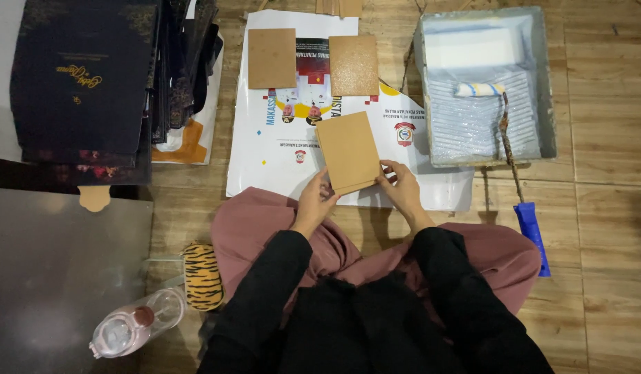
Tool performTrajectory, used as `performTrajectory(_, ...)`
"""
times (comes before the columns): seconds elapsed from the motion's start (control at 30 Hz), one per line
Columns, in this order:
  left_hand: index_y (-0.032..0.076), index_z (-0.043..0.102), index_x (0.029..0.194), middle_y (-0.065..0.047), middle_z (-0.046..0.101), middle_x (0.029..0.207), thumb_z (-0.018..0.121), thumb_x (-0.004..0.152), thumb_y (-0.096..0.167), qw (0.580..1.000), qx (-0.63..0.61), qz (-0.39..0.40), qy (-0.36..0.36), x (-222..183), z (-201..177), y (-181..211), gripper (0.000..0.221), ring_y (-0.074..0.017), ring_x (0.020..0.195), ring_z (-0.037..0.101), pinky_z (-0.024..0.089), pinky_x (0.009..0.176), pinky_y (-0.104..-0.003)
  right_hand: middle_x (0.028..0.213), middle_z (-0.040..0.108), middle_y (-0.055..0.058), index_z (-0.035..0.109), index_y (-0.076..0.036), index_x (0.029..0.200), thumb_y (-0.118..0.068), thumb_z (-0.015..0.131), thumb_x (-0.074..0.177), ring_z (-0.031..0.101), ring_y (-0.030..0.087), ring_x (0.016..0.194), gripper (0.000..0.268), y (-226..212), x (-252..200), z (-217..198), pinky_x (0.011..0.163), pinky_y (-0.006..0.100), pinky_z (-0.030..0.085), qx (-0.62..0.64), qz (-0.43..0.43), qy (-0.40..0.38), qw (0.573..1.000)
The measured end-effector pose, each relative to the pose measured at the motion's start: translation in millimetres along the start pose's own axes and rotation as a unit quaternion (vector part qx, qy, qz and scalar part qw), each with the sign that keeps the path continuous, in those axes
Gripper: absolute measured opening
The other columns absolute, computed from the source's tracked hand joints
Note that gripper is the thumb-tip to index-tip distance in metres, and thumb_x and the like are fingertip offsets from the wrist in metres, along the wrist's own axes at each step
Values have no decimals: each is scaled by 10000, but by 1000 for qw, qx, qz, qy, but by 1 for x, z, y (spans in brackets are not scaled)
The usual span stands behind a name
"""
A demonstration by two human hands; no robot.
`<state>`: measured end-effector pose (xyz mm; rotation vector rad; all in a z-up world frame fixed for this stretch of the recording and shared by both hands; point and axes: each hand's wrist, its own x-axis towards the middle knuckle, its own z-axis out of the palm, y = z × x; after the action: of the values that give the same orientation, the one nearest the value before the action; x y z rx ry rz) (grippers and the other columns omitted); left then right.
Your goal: Painting small cardboard pieces with white paint using a small roller while sitting on the floor.
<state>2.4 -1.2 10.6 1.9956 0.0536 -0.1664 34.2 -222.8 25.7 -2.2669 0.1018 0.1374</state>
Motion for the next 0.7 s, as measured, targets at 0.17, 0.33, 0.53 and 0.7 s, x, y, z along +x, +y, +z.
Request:
performTrajectory(0.17, 60, 305, 1355, -211, 368, 1289, 684, 658, 399, 984, 131, 78, 90, 27, -8, 10, 863, -420, 1195, 392, 323, 986, -518, 1015, 571, 96, 440, -129, 1299, -272, 743, 675, 615, 262, 852, 708, 10, -1, 4, 727, 406, 491, -25, -13, -37, 999)
performTrajectory(0.33, 44, 317, 1353, -192, 317, 1376, 588, 761, 421, 960, 242, 123, 76, 78, -23, 42, 753, -412, 1224, 355, 296, 1015, -528, 1078, 532, 161, 328, -67, 1354, -202, 754, 649, 584, 334, 922, 834, -23, -12, -12, 781, 461, 477, -70, -25, -79, 994)
performTrajectory(0.53, 180, 206, 1413, -40, 330, 1394, 439, 820, 593, 920, 385, 67, -36, 126, -12, 34, 759, -278, 1312, 249, 239, 1046, -523, 1013, 522, 97, 360, -106, 1331, -323, 757, 642, 604, 271, 834, 824, -5, -2, 2, 707, 423, 503, -116, -48, -59, 990)
performTrajectory(0.7, 194, 197, 1410, -30, 378, 1323, 418, 809, 638, 924, 373, 42, -68, 122, -7, 28, 779, -241, 1277, 293, 255, 1037, -523, 1016, 514, 68, 379, -111, 1314, -335, 759, 647, 604, 239, 830, 799, -4, 2, 4, 707, 419, 505, -149, -32, -63, 986)
